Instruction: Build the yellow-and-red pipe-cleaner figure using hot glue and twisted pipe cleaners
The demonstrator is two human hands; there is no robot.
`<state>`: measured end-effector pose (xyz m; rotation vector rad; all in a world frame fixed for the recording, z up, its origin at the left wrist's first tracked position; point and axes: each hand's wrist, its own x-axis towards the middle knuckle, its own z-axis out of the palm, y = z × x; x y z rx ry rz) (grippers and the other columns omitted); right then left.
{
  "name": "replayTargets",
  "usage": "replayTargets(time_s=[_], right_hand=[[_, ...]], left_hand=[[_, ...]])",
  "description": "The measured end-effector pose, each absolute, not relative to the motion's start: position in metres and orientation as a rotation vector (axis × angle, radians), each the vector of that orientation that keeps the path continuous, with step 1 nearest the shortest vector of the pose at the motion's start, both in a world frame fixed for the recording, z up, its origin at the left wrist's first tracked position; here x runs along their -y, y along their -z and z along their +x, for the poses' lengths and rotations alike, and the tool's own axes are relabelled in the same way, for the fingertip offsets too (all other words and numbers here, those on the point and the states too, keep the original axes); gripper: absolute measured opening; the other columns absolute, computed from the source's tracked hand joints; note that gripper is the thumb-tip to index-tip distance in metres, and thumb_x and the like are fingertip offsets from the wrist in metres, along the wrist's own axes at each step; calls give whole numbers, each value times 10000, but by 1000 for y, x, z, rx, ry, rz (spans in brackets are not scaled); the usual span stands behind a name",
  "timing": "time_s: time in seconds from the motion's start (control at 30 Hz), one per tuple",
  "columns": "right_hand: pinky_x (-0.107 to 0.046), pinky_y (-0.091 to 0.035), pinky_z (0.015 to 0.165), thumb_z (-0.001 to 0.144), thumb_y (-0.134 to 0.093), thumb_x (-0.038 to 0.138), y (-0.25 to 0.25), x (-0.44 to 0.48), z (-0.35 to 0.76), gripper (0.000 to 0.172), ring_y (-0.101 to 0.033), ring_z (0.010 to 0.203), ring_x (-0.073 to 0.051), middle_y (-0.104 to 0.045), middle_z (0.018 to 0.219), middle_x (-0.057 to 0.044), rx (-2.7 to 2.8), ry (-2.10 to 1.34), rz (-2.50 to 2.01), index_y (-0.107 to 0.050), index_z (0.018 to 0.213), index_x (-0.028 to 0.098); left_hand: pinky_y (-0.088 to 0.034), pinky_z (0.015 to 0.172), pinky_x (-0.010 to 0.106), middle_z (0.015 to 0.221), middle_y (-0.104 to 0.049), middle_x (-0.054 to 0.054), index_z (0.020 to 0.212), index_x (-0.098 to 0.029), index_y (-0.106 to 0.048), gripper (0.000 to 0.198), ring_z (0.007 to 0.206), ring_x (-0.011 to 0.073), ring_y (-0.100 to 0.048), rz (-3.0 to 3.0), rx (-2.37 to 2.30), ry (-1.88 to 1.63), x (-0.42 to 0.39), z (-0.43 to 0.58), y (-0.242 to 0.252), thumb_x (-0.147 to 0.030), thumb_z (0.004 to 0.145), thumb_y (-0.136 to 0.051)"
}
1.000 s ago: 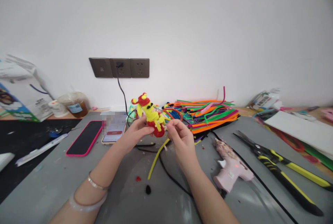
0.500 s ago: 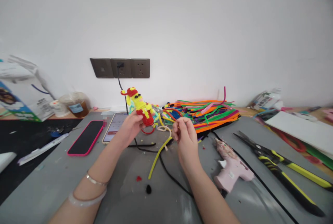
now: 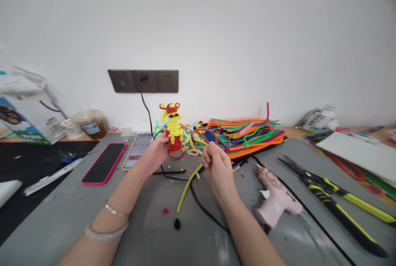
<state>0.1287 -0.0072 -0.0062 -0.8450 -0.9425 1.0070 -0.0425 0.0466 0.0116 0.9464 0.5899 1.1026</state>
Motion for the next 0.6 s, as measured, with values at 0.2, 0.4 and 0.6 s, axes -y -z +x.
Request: replayTargets(time_s=[0.2, 0.4, 0.6], right_hand=[[-241, -298, 491, 706, -808, 511, 6, 7, 129, 406, -372, 501, -101, -452, 546, 65, 919, -965, -905, -532, 661, 217], [-254, -390, 538, 652, -824, 422, 5, 6, 127, 289, -479, 549, -121, -604, 627, 8, 965, -1012, -953, -655, 674, 188], [-251, -405, 539, 678, -786, 422, 5, 6, 128, 264, -505, 554, -124, -618, 626, 3, 953, -1000, -975, -704, 711, 173]], left_hand=[[-483, 837, 345, 948, -737, 77, 996, -147, -698, 378, 952, 259, -659, 882, -542, -1065, -46, -41, -13, -266, 640, -652], [-486, 906, 413, 900, -739, 65, 1001, -156, -679, 355, 959, 282, -669, 907, -522, -1051, -47, -39, -10, -272, 671, -613], [-495, 878, 404, 880, -722, 78, 913, -143, -662, 276, 998, 294, -651, 917, -525, -1016, -47, -38, -9, -275, 685, -582]])
